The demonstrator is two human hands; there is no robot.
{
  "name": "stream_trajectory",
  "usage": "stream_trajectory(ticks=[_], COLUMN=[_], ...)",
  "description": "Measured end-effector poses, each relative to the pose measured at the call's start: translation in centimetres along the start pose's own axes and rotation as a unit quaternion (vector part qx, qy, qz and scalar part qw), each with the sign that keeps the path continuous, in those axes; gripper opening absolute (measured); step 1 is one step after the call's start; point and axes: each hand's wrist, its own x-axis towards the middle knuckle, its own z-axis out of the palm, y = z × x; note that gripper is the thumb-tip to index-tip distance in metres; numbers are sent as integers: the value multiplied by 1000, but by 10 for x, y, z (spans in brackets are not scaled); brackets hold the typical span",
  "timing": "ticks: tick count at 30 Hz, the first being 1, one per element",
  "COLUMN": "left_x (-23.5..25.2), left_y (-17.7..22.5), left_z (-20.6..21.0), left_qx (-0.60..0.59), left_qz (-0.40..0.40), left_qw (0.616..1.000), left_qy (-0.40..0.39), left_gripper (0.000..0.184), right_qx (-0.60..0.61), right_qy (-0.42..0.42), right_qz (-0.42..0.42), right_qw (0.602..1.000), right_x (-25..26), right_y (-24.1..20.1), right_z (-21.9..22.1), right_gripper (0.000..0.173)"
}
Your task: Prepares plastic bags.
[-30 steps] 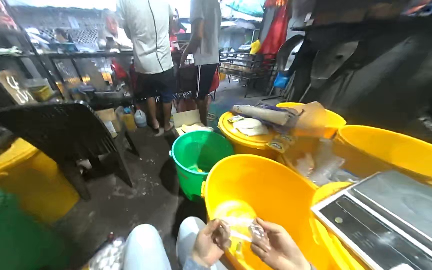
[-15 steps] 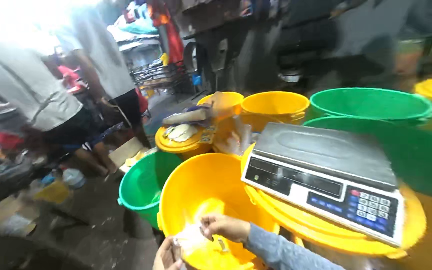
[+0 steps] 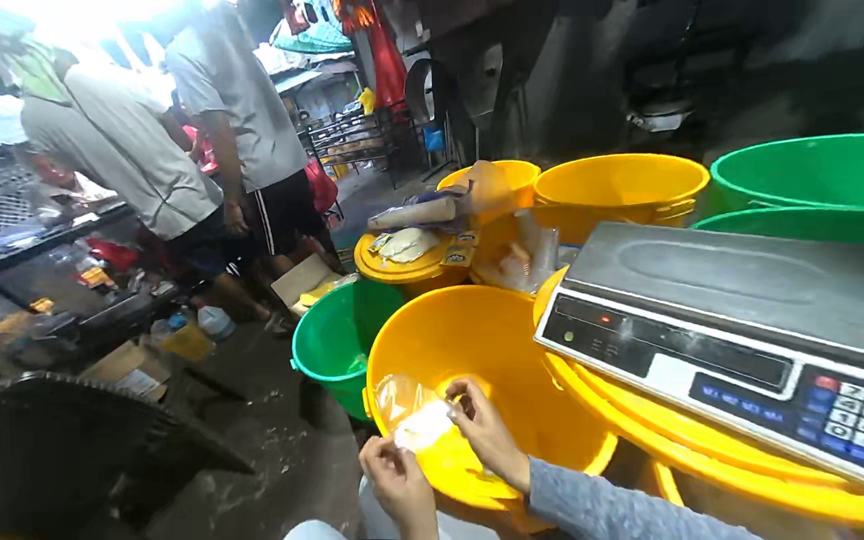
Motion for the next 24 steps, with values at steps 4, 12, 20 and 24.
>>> stream_trajectory(ticks=[4, 12, 20, 24], left_x=[-6, 9, -2, -3], left_y=[13, -6, -12, -11], left_z=[-1, 0, 5, 0], left_qx=[127, 229, 100, 107], left_qz=[88, 65, 109, 104], left_qw=[988, 963, 984, 984], left_qy=[-16, -126, -105, -94], left_gripper=[7, 44, 43, 52], right_qx=[-154, -211, -130, -129], right_qy=[27, 58, 74, 68], right_qz=[-48, -191, -120, -133], right_qw=[987, 957, 981, 980], right_x=[6, 15, 15, 14], right_y=[2, 17, 10, 13], right_z=[-15, -16, -20, -18], right_gripper=[26, 14, 21, 25])
